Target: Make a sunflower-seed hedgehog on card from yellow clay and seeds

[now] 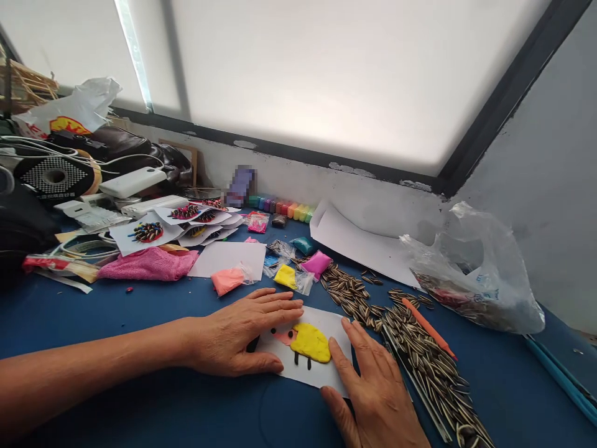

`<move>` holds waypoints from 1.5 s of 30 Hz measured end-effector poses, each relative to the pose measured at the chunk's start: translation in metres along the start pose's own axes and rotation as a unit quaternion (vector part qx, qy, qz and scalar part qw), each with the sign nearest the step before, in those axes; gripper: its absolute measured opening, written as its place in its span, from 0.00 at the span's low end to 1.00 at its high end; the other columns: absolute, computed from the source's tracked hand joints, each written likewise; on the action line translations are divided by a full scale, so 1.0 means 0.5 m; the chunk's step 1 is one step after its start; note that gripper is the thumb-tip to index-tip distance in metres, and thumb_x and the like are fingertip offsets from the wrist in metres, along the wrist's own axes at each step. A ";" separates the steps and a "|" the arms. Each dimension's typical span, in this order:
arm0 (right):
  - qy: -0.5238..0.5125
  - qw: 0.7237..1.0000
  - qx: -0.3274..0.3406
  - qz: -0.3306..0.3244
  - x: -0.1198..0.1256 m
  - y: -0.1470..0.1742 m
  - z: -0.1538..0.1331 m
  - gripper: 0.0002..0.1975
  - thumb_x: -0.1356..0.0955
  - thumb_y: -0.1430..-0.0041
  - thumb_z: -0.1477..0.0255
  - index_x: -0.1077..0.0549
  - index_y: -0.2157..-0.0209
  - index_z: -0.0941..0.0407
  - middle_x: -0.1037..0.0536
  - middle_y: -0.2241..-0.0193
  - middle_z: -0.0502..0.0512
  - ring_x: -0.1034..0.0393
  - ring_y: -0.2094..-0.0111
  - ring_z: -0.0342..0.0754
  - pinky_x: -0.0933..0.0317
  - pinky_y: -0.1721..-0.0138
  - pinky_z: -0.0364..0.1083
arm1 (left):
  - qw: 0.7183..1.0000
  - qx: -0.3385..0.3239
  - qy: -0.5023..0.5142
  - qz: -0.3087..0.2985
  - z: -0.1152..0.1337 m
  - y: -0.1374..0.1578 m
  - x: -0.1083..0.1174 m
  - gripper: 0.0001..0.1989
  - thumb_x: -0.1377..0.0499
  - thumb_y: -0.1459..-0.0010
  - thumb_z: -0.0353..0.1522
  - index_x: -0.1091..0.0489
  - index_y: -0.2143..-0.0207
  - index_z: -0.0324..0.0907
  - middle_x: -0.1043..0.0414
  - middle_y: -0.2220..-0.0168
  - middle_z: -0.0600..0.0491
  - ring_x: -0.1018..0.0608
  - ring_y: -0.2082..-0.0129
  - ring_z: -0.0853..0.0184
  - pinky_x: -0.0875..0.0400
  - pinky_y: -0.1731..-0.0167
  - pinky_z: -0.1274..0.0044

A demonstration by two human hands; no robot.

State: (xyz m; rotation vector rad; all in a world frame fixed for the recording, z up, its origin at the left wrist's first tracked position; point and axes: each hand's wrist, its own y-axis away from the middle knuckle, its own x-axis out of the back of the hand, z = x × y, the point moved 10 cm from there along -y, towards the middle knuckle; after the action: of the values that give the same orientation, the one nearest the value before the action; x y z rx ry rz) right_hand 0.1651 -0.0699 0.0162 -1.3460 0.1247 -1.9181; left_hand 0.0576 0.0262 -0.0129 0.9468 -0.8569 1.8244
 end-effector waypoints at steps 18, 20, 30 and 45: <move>-0.038 0.999 0.023 0.006 -0.008 -0.051 0.010 0.22 0.39 0.32 0.59 0.21 0.50 0.57 0.27 0.44 0.75 0.27 0.46 0.65 0.26 0.58 0.61 | 1.000 -0.006 0.021 0.017 -0.006 0.001 0.002 0.42 0.40 0.39 0.51 0.49 0.31 0.43 0.46 0.31 0.44 0.44 0.31 0.52 0.54 0.33 0.57; -0.052 0.998 0.022 -0.001 -0.015 -0.058 0.006 0.21 0.39 0.32 0.59 0.21 0.52 0.56 0.26 0.45 0.75 0.26 0.47 0.65 0.26 0.59 0.60 | 1.000 0.002 0.014 0.019 -0.008 0.001 0.004 0.42 0.40 0.40 0.51 0.48 0.31 0.42 0.46 0.31 0.44 0.46 0.30 0.52 0.55 0.33 0.57; -0.066 0.997 0.014 0.039 -0.031 -0.043 0.001 0.22 0.38 0.33 0.61 0.25 0.45 0.56 0.29 0.42 0.72 0.30 0.43 0.62 0.30 0.53 0.57 | 0.999 0.017 0.020 0.019 -0.012 0.000 0.007 0.41 0.41 0.39 0.52 0.47 0.31 0.43 0.45 0.32 0.45 0.46 0.30 0.49 0.57 0.33 0.54; -0.062 0.997 0.049 0.008 -0.031 -0.065 -0.017 0.22 0.36 0.34 0.61 0.24 0.45 0.56 0.32 0.40 0.74 0.32 0.42 0.63 0.31 0.52 0.57 | 1.000 0.010 0.010 0.024 -0.012 -0.001 0.006 0.41 0.41 0.40 0.53 0.46 0.32 0.43 0.45 0.31 0.45 0.45 0.31 0.49 0.56 0.33 0.54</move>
State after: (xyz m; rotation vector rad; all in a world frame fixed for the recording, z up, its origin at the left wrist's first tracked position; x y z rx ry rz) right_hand 0.1429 -0.0400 0.0163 -1.3890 -0.0192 -1.7992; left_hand 0.0553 0.0327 -0.0131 0.9268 -0.8578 1.8829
